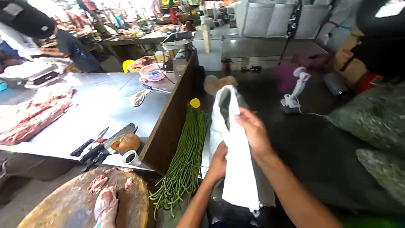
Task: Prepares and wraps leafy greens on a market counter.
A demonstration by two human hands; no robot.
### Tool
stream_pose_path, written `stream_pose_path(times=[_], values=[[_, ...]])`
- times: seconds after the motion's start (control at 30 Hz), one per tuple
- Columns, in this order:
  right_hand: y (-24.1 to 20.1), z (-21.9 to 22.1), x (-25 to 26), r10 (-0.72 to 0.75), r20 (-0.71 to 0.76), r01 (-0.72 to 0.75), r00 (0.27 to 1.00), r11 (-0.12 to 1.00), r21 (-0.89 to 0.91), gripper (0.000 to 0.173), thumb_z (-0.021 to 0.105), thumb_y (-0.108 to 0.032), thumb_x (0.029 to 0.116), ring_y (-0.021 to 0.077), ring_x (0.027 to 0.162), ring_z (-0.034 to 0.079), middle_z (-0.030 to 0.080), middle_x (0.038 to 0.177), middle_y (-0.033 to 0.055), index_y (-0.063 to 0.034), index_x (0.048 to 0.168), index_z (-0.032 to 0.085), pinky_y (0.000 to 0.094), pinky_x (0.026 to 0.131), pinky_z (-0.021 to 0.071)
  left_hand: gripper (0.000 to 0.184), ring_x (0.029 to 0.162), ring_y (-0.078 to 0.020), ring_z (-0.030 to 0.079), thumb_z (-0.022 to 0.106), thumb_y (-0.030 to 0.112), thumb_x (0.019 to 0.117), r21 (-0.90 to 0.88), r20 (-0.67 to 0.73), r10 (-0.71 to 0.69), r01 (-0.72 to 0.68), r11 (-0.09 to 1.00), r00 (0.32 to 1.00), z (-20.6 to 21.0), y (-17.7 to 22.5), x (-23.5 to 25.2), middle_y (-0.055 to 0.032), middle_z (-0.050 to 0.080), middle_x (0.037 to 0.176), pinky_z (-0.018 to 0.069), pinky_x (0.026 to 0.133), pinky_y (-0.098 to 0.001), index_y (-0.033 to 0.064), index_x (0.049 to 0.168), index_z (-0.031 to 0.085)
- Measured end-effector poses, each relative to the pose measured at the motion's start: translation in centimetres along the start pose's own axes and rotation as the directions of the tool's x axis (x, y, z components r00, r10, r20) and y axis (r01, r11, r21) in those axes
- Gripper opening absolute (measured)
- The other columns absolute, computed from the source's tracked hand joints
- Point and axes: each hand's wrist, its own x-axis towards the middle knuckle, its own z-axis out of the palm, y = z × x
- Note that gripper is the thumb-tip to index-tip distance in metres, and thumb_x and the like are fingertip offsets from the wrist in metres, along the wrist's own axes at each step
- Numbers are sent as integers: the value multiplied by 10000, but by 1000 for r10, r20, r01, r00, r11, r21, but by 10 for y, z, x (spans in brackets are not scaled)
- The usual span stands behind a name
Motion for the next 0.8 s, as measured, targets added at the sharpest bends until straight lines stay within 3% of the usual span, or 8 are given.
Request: stream_pose_path(times=[0.1, 0.3, 0.43, 0.5, 0.57, 0.67, 0.73, 0.8], values=[[-21, -15, 14, -112, -59, 110, 992, 993, -43, 276, 435, -88, 1065, 45, 841, 669, 692, 973, -2, -41, 1265, 620, 229, 773, 583, 281, 1503, -437, 314, 564, 4, 955, 67, 89, 23, -29, 997, 996, 23, -17, 10, -308, 422, 1547, 208, 1225, -610, -143, 1176, 656], [-24, -63, 20, -229, -59, 218, 972, 965, -148, 379, 323, -91, 1081, 33, 1080, 635, 632, 1231, 39, 37, 1416, 445, 214, 962, 530, 445, 1556, -482, 106, 578, 69, 1003, 242, 475, -42, -84, 967, 879, 73, -7, 44, -274, 290, 1637, 1, 1173, -766, -90, 1417, 541], [-59, -144, 20, -377, -357, 224, 855, 888, -401, 441, 297, -135, 1114, -3, 1261, 527, 530, 1444, 94, 85, 1489, 373, 169, 1079, 413, 473, 1573, -432, 73, 724, 212, 900, 531, 587, -198, -190, 826, 785, 140, -55, 78, -171, 243, 1686, 46, 1128, -831, 63, 1344, 657], [-83, -211, 11, -442, -465, 205, 767, 856, -474, 386, 313, -212, 1123, -101, 1142, 560, 613, 1288, -54, -19, 1419, 468, 128, 996, 462, 430, 1577, -423, 55, 709, 224, 898, 577, 592, -240, -197, 793, 769, 152, -67, 87, -145, 216, 1699, 53, 1123, -834, 66, 1297, 685], [-108, -240, -6, -448, -485, 167, 751, 840, -517, 392, 247, -225, 1135, -172, 1088, 511, 560, 1226, -89, -18, 1436, 391, 69, 944, 435, 437, 1578, -425, 33, 704, 243, 906, 586, 608, -263, -200, 785, 749, 159, -70, 91, -144, 186, 1707, 54, 1120, -835, 57, 1301, 678], [-101, -209, 1, -393, -452, 174, 801, 875, -452, 360, 257, -202, 1130, -171, 996, 556, 613, 1132, -111, -42, 1390, 447, 69, 883, 475, 432, 1574, -439, 33, 693, 225, 913, 585, 646, -267, -238, 775, 716, 174, -64, 95, -157, 188, 1705, 61, 1112, -844, 48, 1307, 673], [-74, -158, 18, -261, -298, 101, 918, 881, -462, 366, 296, -115, 1110, -67, 1028, 573, 620, 1181, 17, 67, 1383, 460, 139, 926, 477, 472, 1570, -445, 65, 680, 212, 927, 541, 678, -242, -248, 804, 695, 181, -48, 90, -186, 224, 1688, 48, 1119, -836, 24, 1358, 631], [-34, -99, 35, -54, -128, -6, 990, 904, -428, 335, 392, -46, 1072, 25, 1061, 596, 640, 1213, 127, 121, 1333, 522, 198, 952, 487, 587, 1524, -447, 259, 675, 183, 952, 251, 621, -32, -160, 955, 783, 174, -37, 70, -273, 418, 1567, -44, 1162, -769, -80, 1448, 504]])
